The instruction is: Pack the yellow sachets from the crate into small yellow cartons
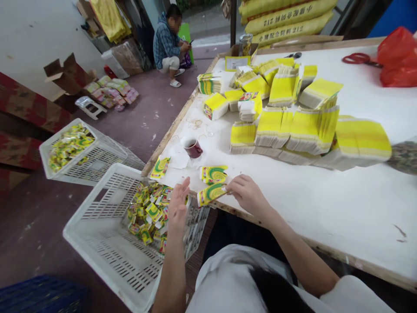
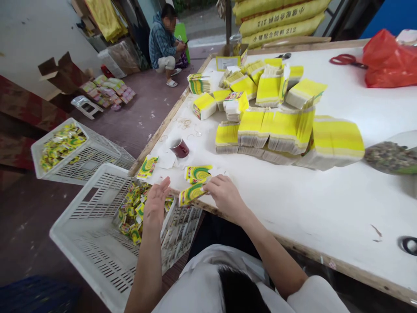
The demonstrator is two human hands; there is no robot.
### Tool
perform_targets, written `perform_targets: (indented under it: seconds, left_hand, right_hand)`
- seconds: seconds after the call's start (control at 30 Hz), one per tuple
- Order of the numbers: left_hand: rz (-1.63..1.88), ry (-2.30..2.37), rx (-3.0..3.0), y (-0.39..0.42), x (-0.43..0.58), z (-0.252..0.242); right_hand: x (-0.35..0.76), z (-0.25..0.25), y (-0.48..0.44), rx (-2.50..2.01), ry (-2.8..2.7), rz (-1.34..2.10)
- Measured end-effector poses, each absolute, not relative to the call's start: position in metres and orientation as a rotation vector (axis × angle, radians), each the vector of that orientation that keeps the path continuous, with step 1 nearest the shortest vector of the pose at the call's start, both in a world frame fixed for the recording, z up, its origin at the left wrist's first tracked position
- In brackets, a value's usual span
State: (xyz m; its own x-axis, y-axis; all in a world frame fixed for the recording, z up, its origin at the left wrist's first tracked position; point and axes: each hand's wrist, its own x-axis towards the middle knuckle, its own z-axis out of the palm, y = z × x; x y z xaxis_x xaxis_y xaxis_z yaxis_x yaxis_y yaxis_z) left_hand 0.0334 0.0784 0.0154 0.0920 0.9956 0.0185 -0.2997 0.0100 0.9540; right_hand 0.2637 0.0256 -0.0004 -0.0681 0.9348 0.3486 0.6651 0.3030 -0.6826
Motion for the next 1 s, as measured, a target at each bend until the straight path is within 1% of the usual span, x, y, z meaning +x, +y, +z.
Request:
perform_targets:
  seconds: [0.1, 0.17, 0.2, 0.27, 0.3, 0.37, 0.43, 0.47, 0.53, 0.63, 0.73, 0.83, 1.0]
  left_hand:
    - [0.891, 0.962, 1.348, 0.076, 0.032, 0.021]
    - [0.682, 0.981, 1.468, 0.07, 0.04, 0.02]
    - [0.644, 0.999, 1.506, 0.066, 0.046, 0.018]
    - [0.679, 1.086, 1.556, 0.058, 0.057, 0.013]
    - [0.72, 1.145, 1.569, 0.054, 0.061, 0.01]
    - [0.788, 1.246, 1.582, 0.048, 0.068, 0.005]
    - [0.824, 1.283, 1.594, 0.046, 0.071, 0.001]
    - [0.819, 1.267, 1.608, 0.045, 0.072, 0.0]
    - [0.772, 1.183, 1.656, 0.043, 0.073, -0.002]
    - [0.698, 1.093, 1.765, 0.042, 0.073, -0.004]
    - [0.685, 1.137, 1.802, 0.043, 0.073, -0.005]
    - [0.677, 1.149, 1.785, 0.045, 0.073, -0.006]
    - [0.72, 1.105, 1.775, 0.046, 0.073, -0.013]
  right_hand:
    - [0.254, 0.007, 0.021, -1.258, -2.002, 0.419]
    - [0.246, 0.007, 0.019, -1.236, -1.927, 0.406]
    - [0.243, 0.006, 0.019, -1.271, -1.815, 0.404]
    - [0.237, 0.0, 0.02, -1.345, -1.503, 0.472]
    - [0.233, -0.004, 0.022, -1.34, -1.343, 0.566]
    - [0.225, -0.01, 0.023, -1.249, -1.081, 0.865]
    - [0.216, -0.013, 0.024, -1.158, -0.924, 1.16]
    - [0.212, -0.013, 0.024, -1.148, -0.887, 1.253]
    - [0.207, -0.012, 0.023, -1.182, -0.876, 1.33]
    - [0.21, -0.011, 0.023, -1.188, -0.94, 1.367]
    - [0.215, -0.014, 0.024, -1.136, -1.0, 1.373]
    - [0.215, -0.015, 0.022, -1.139, -1.152, 1.278]
    - [0.209, -0.006, 0.012, -1.274, -1.492, 1.108]
